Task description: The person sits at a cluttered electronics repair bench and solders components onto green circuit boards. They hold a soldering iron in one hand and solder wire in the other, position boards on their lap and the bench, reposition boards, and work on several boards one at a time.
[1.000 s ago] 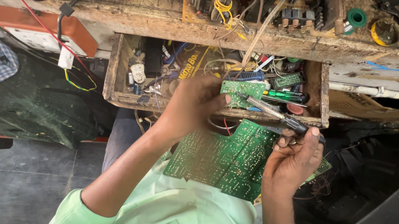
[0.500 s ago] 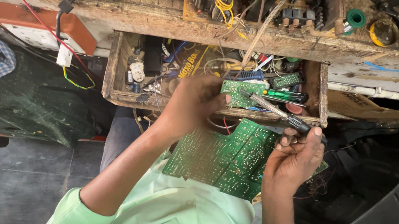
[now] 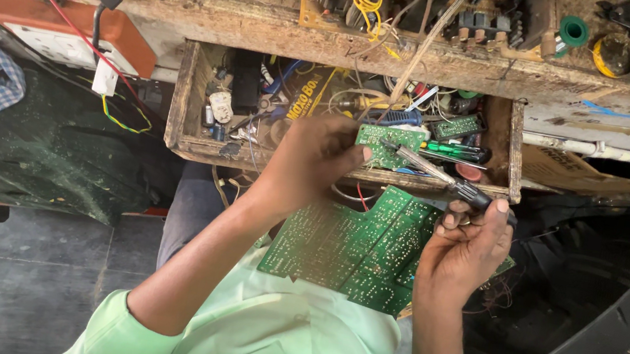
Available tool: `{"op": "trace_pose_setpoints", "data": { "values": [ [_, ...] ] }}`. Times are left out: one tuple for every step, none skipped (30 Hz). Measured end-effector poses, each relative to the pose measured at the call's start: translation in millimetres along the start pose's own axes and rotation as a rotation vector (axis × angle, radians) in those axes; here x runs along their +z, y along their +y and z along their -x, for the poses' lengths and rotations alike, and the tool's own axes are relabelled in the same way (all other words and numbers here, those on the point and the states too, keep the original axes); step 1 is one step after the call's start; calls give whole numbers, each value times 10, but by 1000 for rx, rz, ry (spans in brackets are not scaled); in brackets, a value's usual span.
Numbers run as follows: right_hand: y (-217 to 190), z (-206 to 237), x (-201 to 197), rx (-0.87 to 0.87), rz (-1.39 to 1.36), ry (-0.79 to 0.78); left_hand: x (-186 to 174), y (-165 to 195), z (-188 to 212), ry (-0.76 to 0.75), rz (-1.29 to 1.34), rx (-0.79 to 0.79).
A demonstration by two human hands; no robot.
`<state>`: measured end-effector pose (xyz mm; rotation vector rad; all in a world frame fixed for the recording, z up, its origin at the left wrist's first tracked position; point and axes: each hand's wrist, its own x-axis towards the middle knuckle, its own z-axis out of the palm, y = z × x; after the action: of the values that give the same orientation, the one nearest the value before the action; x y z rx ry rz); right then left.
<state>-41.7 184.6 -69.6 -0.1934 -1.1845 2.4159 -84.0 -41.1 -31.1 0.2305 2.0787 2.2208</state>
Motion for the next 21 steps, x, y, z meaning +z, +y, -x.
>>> {"op": "trace_pose_setpoints", "data": {
  "values": [
    [1,3,-2,-1,14,12,-1,4,2,0,-4,-1],
    [2,6,-6,-3,29,24,-1,5,5,1,-8,-2],
    [2,11,-9,-4,10,10,-2,7,10,1,-12,-3],
    [3,15,-13,-5,-9,-4,-4,6,12,0,-9,-4],
    [2,19,-18,-5,-27,-17,-7,5,15,0,-5,-5],
    [2,19,-25,-4,-19,-18,-8,3,13,-2,-2,-6],
    [1,21,-32,-3,-10,-19,-9,1,14,-1,5,-2],
    [3,19,-43,-2,-2,-19,-9,-1,10,-1,11,3],
    [9,16,-54,-3,-5,-16,-7,0,7,-1,16,8],
    [14,10,-72,-3,-7,-13,-6,2,7,-3,16,2],
    [23,8,-90,-5,-10,-10,-7,9,9,-4,15,-2],
    [33,2,-114,-6,-17,5,-5,18,7,-6,13,-4],
    [41,-3,-140,-5,-23,20,-3,32,9,-6,14,-10],
    [48,-10,-172,-5,-28,36,2,46,13,-5,15,-16],
    [48,-19,-204,14,-71,36,1,63,16,-5,16,-20],
    [39,-32,-239,32,-114,36,-1,77,15,-5,10,-19],
    [16,-51,-276,49,-158,37,-6,90,12,-6,4,-18],
    [-26,-81,-315,53,-213,22,-13,96,7,-10,-1,-17],
    [-88,-118,-352,52,-270,8,-28,99,4,-29,32,-96],
    [-165,-175,-387,44,-326,-8,-49,94,-6,-53,66,-171],
    [-256,-243,-414,-17,-335,-25,-72,85,-20,-81,99,-242]
  ]
}}
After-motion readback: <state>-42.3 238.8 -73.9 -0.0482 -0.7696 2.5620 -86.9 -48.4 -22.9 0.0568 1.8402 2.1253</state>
